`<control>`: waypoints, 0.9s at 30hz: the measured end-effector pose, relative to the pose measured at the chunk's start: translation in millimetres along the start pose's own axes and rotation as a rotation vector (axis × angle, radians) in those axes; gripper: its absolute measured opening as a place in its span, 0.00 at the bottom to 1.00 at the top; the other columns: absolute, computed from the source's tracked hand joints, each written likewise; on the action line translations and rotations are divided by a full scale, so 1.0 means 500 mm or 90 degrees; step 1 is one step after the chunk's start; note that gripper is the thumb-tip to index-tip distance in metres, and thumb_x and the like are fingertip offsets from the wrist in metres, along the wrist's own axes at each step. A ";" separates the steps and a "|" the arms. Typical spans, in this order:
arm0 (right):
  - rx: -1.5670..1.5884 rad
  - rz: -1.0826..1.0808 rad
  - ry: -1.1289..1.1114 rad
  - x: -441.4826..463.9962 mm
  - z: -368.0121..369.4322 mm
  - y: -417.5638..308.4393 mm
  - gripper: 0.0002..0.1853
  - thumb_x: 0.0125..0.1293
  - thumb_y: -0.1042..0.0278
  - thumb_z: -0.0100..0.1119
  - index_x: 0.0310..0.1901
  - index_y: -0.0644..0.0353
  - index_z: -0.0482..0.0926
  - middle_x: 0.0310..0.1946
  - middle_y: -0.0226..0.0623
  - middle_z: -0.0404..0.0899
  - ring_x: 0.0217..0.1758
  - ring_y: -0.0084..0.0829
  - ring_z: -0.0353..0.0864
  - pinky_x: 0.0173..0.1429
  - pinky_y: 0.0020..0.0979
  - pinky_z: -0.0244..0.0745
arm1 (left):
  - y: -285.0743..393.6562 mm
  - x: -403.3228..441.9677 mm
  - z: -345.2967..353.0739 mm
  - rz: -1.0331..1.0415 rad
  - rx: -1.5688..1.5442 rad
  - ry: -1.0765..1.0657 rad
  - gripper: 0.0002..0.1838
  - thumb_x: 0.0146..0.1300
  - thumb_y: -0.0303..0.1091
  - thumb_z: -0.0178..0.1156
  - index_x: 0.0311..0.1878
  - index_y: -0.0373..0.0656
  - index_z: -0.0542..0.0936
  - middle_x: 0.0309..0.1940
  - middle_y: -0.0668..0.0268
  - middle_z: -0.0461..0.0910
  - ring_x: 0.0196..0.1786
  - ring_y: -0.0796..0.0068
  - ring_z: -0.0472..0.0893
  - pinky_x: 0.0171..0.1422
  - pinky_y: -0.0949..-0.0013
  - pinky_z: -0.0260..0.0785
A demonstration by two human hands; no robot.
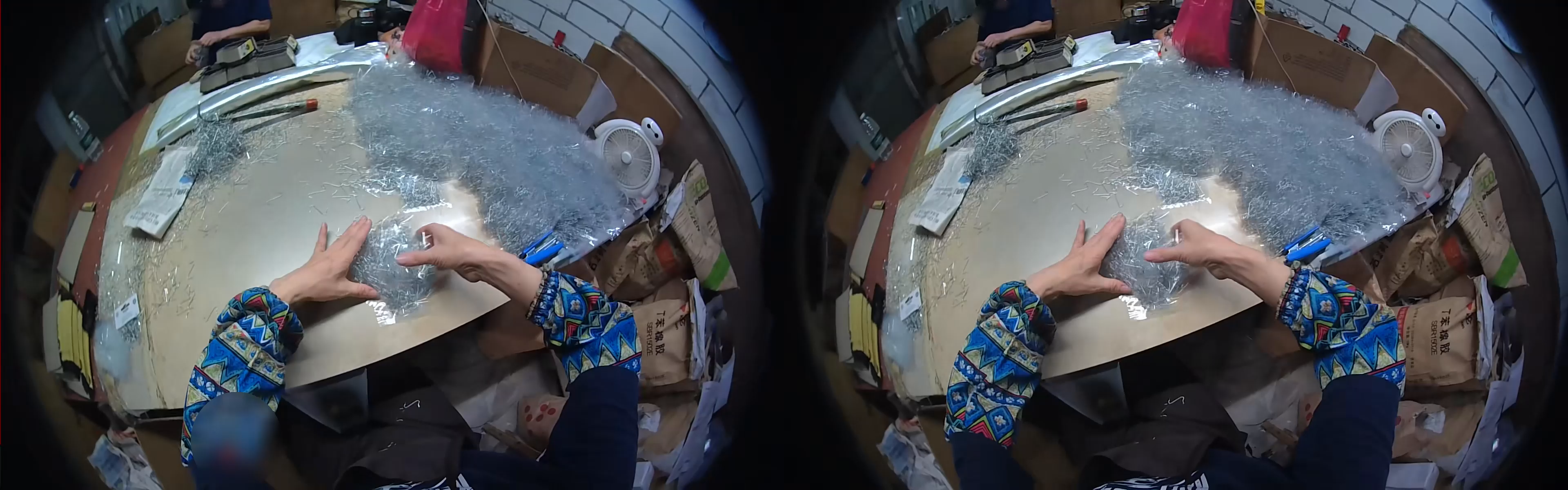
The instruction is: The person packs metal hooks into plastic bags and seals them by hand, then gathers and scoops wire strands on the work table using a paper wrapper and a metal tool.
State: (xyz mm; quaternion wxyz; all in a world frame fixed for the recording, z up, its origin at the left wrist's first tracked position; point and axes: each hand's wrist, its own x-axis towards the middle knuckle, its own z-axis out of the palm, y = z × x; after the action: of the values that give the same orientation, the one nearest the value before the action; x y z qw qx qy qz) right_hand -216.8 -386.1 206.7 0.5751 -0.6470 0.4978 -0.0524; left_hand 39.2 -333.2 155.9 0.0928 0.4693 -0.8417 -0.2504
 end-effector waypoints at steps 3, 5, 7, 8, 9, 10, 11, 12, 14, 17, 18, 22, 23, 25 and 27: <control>0.010 -0.021 -0.035 0.043 0.007 0.020 0.49 0.53 0.38 0.73 0.62 0.74 0.67 0.50 0.49 0.73 0.52 0.35 0.73 0.58 0.33 0.69 | -0.001 0.029 -0.013 -0.009 -0.075 -0.027 0.74 0.41 0.59 0.77 0.77 0.37 0.36 0.78 0.44 0.37 0.81 0.53 0.35 0.78 0.41 0.17; -0.154 -0.116 0.017 0.039 0.017 0.028 0.56 0.47 0.27 0.69 0.57 0.79 0.69 0.55 0.62 0.71 0.59 0.49 0.72 0.64 0.45 0.67 | 0.009 0.040 -0.026 -0.005 -0.102 -0.039 0.74 0.39 0.57 0.79 0.78 0.39 0.36 0.78 0.43 0.37 0.81 0.52 0.35 0.79 0.41 0.19; -0.338 -0.220 0.079 0.040 0.032 0.036 0.57 0.45 0.25 0.69 0.57 0.79 0.69 0.54 0.61 0.71 0.60 0.51 0.69 0.65 0.47 0.65 | 0.013 0.050 -0.022 0.011 -0.130 -0.004 0.74 0.39 0.54 0.79 0.78 0.42 0.35 0.74 0.43 0.46 0.79 0.46 0.42 0.78 0.38 0.24; -0.384 -0.247 0.087 0.042 0.040 0.040 0.59 0.41 0.23 0.69 0.57 0.78 0.67 0.54 0.59 0.70 0.60 0.52 0.68 0.64 0.48 0.64 | 0.015 0.054 -0.020 0.020 -0.143 0.014 0.74 0.39 0.52 0.79 0.78 0.43 0.35 0.72 0.43 0.51 0.78 0.42 0.46 0.78 0.37 0.26; -0.405 -0.233 0.071 0.036 0.048 0.035 0.58 0.41 0.24 0.70 0.57 0.77 0.67 0.54 0.59 0.71 0.60 0.52 0.68 0.63 0.48 0.65 | 0.018 0.053 -0.016 0.012 -0.156 0.034 0.73 0.38 0.50 0.79 0.78 0.43 0.35 0.69 0.44 0.53 0.76 0.44 0.49 0.79 0.38 0.27; -0.426 -0.219 0.055 0.024 0.056 0.022 0.58 0.41 0.26 0.71 0.57 0.76 0.66 0.54 0.59 0.71 0.60 0.52 0.68 0.61 0.49 0.65 | 0.022 0.049 -0.011 0.005 -0.168 0.054 0.73 0.38 0.48 0.79 0.78 0.43 0.36 0.67 0.46 0.56 0.75 0.45 0.53 0.79 0.39 0.27; -0.447 -0.206 0.040 0.011 0.061 0.011 0.57 0.41 0.27 0.72 0.57 0.76 0.65 0.54 0.58 0.71 0.59 0.51 0.69 0.60 0.49 0.66 | 0.027 0.044 -0.005 -0.003 -0.179 0.075 0.72 0.38 0.46 0.79 0.78 0.43 0.36 0.65 0.48 0.58 0.73 0.47 0.56 0.79 0.40 0.27; -0.466 -0.228 0.055 -0.001 0.066 0.003 0.46 0.45 0.40 0.73 0.54 0.73 0.65 0.50 0.57 0.74 0.56 0.52 0.73 0.56 0.51 0.66 | 0.034 0.039 0.004 -0.012 -0.184 0.113 0.72 0.38 0.44 0.79 0.79 0.43 0.36 0.63 0.48 0.59 0.69 0.48 0.58 0.78 0.42 0.34; -0.441 -0.224 0.065 0.004 0.065 0.008 0.39 0.47 0.51 0.70 0.54 0.70 0.66 0.47 0.56 0.75 0.54 0.52 0.75 0.55 0.51 0.67 | 0.054 0.029 0.027 -0.034 -0.194 0.194 0.71 0.38 0.40 0.79 0.79 0.43 0.37 0.58 0.50 0.62 0.62 0.51 0.63 0.74 0.47 0.46; -0.450 -0.299 0.060 0.010 0.040 0.001 0.31 0.49 0.63 0.66 0.53 0.68 0.67 0.43 0.55 0.76 0.50 0.53 0.76 0.53 0.49 0.69 | 0.058 0.036 0.058 -0.016 -0.166 0.298 0.69 0.41 0.37 0.78 0.78 0.42 0.37 0.53 0.51 0.64 0.56 0.52 0.65 0.69 0.49 0.53; -0.461 -0.338 0.057 0.013 0.023 -0.004 0.28 0.49 0.66 0.65 0.52 0.67 0.67 0.42 0.55 0.76 0.49 0.53 0.77 0.52 0.48 0.70 | 0.056 0.043 0.059 -0.009 -0.169 0.297 0.68 0.43 0.40 0.77 0.78 0.43 0.36 0.53 0.51 0.64 0.58 0.51 0.65 0.72 0.44 0.46; -0.554 -0.453 0.096 0.070 -0.079 0.000 0.25 0.49 0.70 0.62 0.50 0.66 0.69 0.42 0.51 0.76 0.48 0.52 0.76 0.51 0.46 0.70 | 0.056 0.126 0.046 -0.040 -0.155 0.360 0.62 0.48 0.39 0.73 0.78 0.37 0.40 0.52 0.50 0.65 0.59 0.50 0.65 0.69 0.51 0.54; -0.584 -0.418 0.100 0.081 -0.103 -0.009 0.24 0.49 0.72 0.61 0.51 0.64 0.70 0.43 0.48 0.76 0.51 0.48 0.74 0.53 0.46 0.66 | 0.052 0.157 0.046 -0.061 -0.161 0.375 0.61 0.49 0.40 0.72 0.78 0.37 0.40 0.52 0.50 0.65 0.60 0.49 0.65 0.70 0.49 0.52; -0.671 -0.347 0.102 0.130 -0.149 -0.018 0.26 0.48 0.73 0.61 0.52 0.61 0.71 0.46 0.44 0.76 0.54 0.45 0.72 0.57 0.46 0.61 | 0.033 0.226 0.060 -0.072 -0.111 0.436 0.59 0.49 0.40 0.72 0.77 0.36 0.45 0.57 0.48 0.65 0.62 0.48 0.64 0.68 0.51 0.54; -0.747 -0.380 0.176 0.163 -0.179 -0.014 0.27 0.47 0.74 0.62 0.53 0.59 0.71 0.48 0.42 0.75 0.56 0.44 0.70 0.57 0.46 0.61 | -0.005 0.288 0.070 -0.067 -0.006 0.524 0.58 0.48 0.40 0.73 0.77 0.37 0.46 0.60 0.47 0.63 0.64 0.47 0.63 0.69 0.49 0.53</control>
State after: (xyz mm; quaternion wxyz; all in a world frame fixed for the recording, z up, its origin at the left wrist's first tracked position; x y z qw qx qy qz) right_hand -229.7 -506.7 201.0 0.0202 -0.9497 0.3124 -0.0123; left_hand -50.9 -443.2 113.3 0.4106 0.5720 -0.7083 -0.0501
